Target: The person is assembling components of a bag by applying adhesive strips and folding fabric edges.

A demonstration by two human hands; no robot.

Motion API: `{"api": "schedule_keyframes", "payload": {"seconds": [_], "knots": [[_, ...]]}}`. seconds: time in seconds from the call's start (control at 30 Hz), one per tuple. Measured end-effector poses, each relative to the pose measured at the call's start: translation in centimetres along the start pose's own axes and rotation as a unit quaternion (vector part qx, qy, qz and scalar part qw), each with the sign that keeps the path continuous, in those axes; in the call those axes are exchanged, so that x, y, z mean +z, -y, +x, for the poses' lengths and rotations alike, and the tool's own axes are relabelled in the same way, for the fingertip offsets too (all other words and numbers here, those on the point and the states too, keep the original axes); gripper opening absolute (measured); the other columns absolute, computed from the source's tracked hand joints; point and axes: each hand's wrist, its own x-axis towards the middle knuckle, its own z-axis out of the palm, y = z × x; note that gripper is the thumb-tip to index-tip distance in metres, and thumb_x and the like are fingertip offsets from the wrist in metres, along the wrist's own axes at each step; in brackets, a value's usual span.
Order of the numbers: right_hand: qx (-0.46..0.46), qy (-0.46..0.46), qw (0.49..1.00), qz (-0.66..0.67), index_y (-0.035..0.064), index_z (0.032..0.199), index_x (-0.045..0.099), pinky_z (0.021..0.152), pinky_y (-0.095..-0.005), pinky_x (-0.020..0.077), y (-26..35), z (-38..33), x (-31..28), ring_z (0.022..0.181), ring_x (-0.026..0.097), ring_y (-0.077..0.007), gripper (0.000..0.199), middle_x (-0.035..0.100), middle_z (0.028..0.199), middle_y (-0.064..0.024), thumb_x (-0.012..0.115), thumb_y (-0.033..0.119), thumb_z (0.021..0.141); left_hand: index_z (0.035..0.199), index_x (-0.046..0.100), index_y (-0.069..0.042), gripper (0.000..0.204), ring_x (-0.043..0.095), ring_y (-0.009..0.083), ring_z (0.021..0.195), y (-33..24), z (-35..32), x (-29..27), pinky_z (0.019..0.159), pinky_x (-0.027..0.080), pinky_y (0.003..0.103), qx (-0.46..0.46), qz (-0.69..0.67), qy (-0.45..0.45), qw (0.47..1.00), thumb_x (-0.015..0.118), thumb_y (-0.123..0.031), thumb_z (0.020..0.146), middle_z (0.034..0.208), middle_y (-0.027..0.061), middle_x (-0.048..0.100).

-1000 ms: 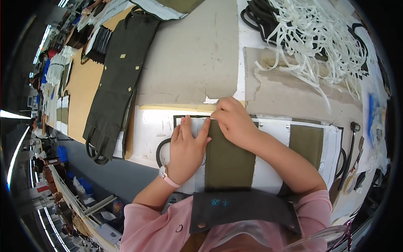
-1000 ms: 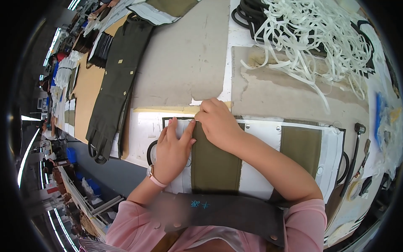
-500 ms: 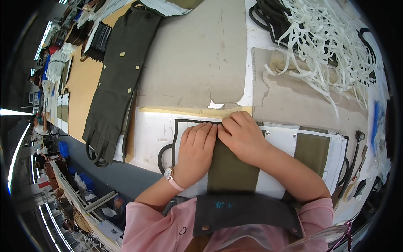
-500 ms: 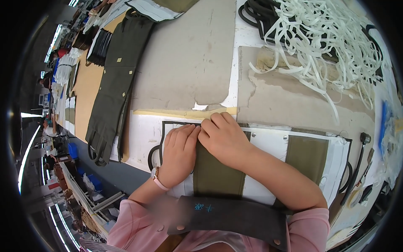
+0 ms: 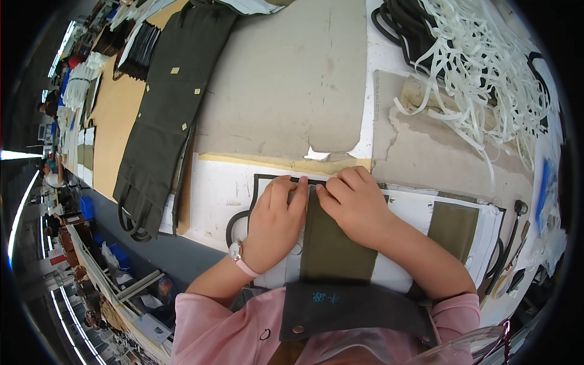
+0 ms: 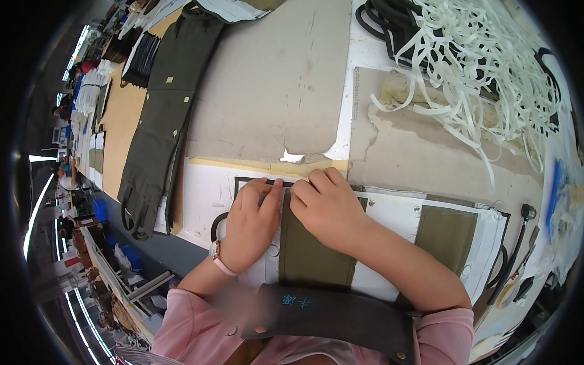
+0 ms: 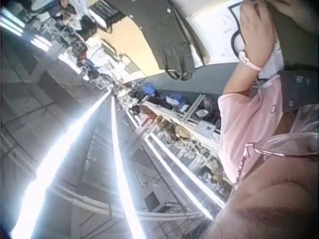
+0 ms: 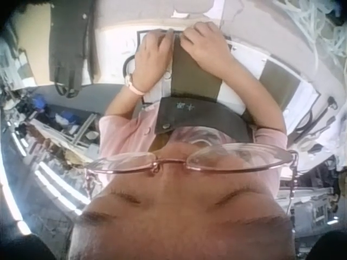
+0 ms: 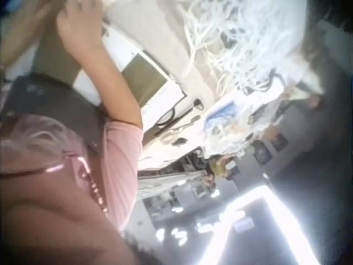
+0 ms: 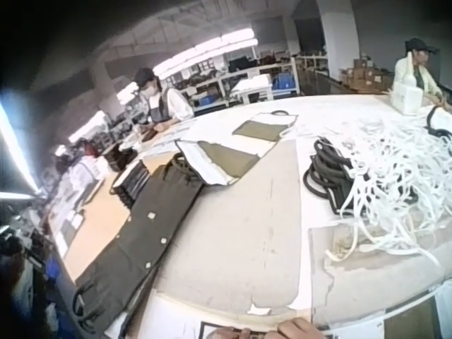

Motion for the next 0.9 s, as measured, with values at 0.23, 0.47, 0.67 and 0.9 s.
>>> {"api": "schedule_keyframes", "payload": {"seconds": [0.23, 0.47, 0.67, 0.9], "knots": [[0.017, -0.037, 0.999, 0.008, 0.0045, 0.092, 0.065, 0.082, -0.0372, 0.0422, -0.3, -0.2, 0.0, 0.088, 0.051, -0.0245, 0.021, 0.052, 0.087, -0.0058, 0.065, 0.011, 0.073, 0.115, 0.066, -0.002, 0.039, 0.057, 0.0288, 0.098, -1.1, 1.6, -0.7, 0.081, 0.046, 0.041, 0.015, 0.062, -0.032, 0.997, 0.072, -0.007, 0.078, 0.110, 0.0110, 0.055], [0.099, 0.001, 0.995, -0.015, 0.0056, 0.089, 0.062, 0.082, -0.0384, 0.0418, -1.3, -2.4, -2.7, 0.090, 0.051, -0.0263, 0.015, 0.051, 0.088, -0.0076, 0.064, 0.010, 0.075, 0.129, 0.060, -0.009, 0.050, 0.055, 0.0333, 0.114, -2.0, -0.7, -0.4, 0.105, 0.042, 0.052, 0.031, -0.072, 0.018, 0.997, 0.074, -0.012, 0.081, 0.117, 0.0143, 0.053], [0.019, -0.022, 0.995, -0.094, 0.0029, 0.087, 0.062, 0.078, -0.0378, 0.0438, -1.3, -2.9, -2.1, 0.086, 0.052, -0.0253, 0.019, 0.052, 0.087, -0.0078, 0.064, 0.008, 0.069, 0.132, 0.061, -0.011, 0.052, 0.053, 0.0364, 0.115, -2.9, -0.2, -0.3, 0.105, 0.042, 0.053, 0.037, -0.034, 0.033, 0.998, 0.074, -0.019, 0.082, 0.113, 0.0175, 0.052], [0.056, -0.031, 0.994, -0.089, 0.0024, 0.084, 0.060, 0.075, -0.0347, 0.0446, -1.4, -2.5, -1.9, 0.085, 0.052, -0.0249, 0.017, 0.050, 0.085, -0.0085, 0.063, 0.008, 0.068, 0.131, 0.062, -0.011, 0.051, 0.053, 0.0365, 0.115, -3.2, -0.3, 0.0, 0.105, 0.042, 0.053, 0.041, -0.011, 0.030, 0.999, 0.074, -0.017, 0.082, 0.113, 0.0187, 0.053]]}}
